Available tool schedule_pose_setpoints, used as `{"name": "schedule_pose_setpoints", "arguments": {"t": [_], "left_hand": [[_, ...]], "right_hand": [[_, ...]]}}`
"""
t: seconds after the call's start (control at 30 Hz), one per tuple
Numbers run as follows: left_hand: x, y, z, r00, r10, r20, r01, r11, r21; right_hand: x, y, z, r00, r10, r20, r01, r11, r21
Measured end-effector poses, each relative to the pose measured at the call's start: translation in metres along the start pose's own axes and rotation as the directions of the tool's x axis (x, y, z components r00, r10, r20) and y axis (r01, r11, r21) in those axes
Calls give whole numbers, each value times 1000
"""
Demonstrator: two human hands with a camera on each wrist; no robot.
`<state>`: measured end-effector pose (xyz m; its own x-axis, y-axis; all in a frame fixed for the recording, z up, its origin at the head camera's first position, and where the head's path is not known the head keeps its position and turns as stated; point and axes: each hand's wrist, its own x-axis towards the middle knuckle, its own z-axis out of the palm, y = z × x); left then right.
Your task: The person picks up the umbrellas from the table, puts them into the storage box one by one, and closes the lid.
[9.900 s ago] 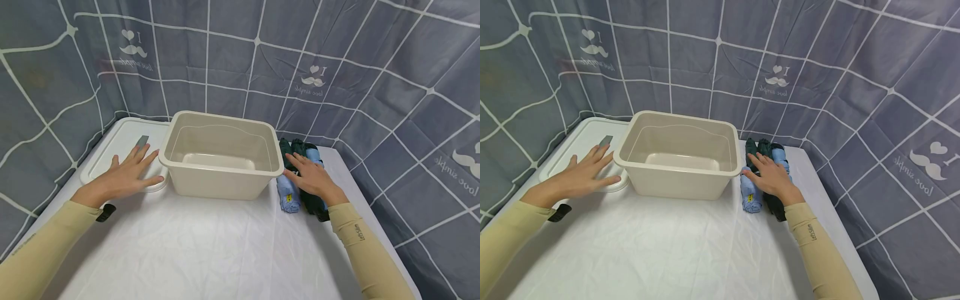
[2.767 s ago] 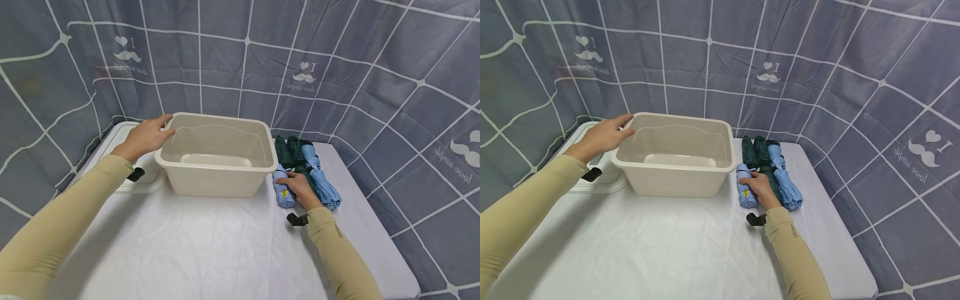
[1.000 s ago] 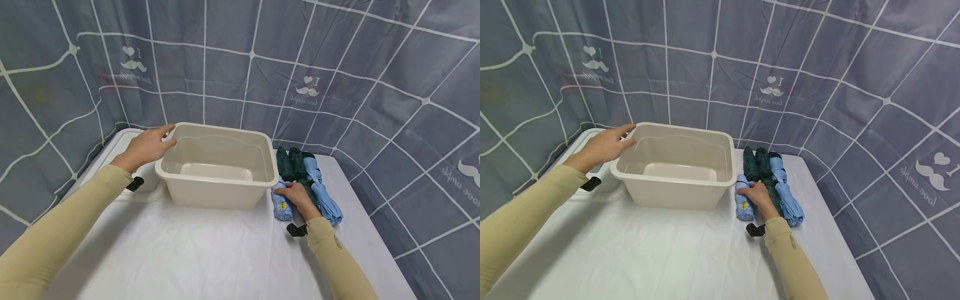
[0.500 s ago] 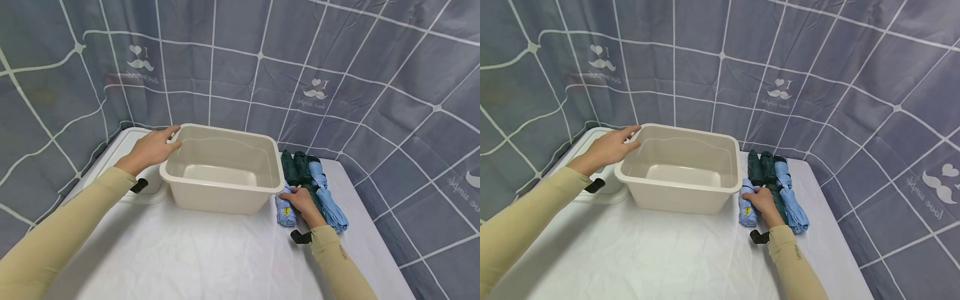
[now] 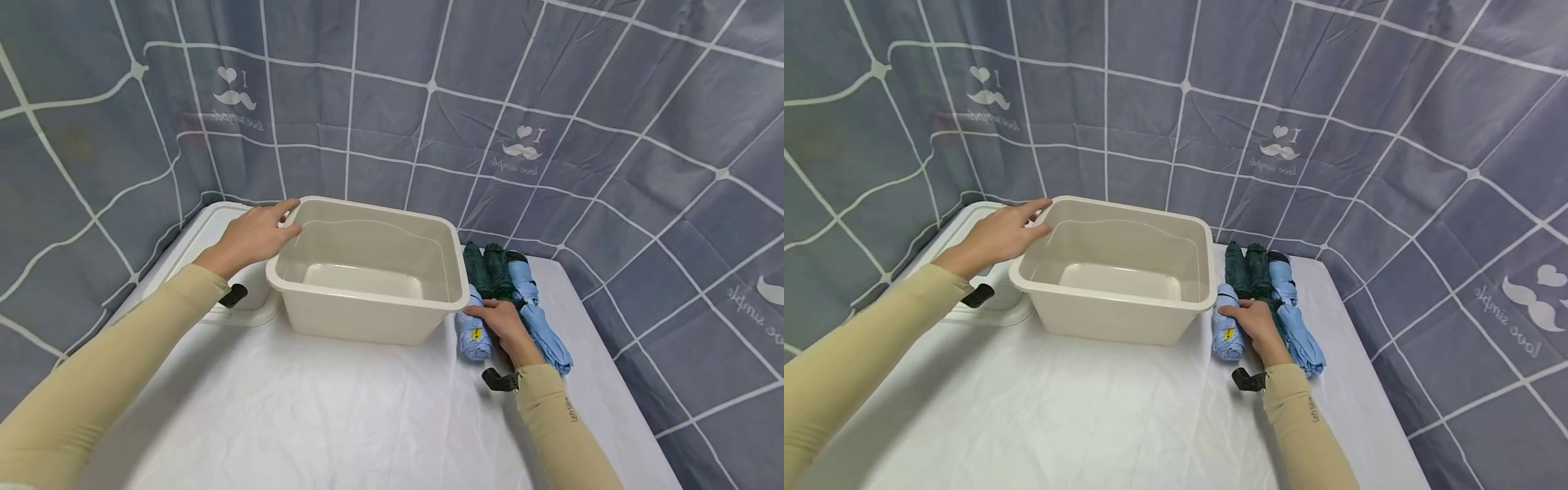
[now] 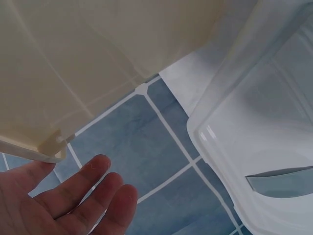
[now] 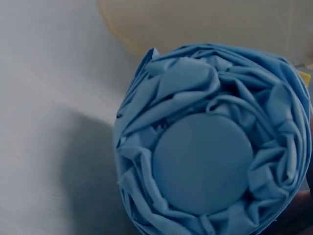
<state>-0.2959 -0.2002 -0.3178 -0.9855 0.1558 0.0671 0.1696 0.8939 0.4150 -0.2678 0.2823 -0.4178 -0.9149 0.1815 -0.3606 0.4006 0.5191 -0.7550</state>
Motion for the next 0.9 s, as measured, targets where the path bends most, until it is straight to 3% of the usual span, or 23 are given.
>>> {"name": "schedule_pose_setpoints", "arguments": {"t": [0.4,0.9], "left_hand": [[1,1,-1,1000,5,-6,-5,1000,-5],[0,-2,-2,1000,4,-2,-5,1000,-11]], "right_hand": [[-8,-26,-35,1000,-26,-12,26,1000,14],[-32,-82,-76,996,-92,-7,92,991,101]]}}
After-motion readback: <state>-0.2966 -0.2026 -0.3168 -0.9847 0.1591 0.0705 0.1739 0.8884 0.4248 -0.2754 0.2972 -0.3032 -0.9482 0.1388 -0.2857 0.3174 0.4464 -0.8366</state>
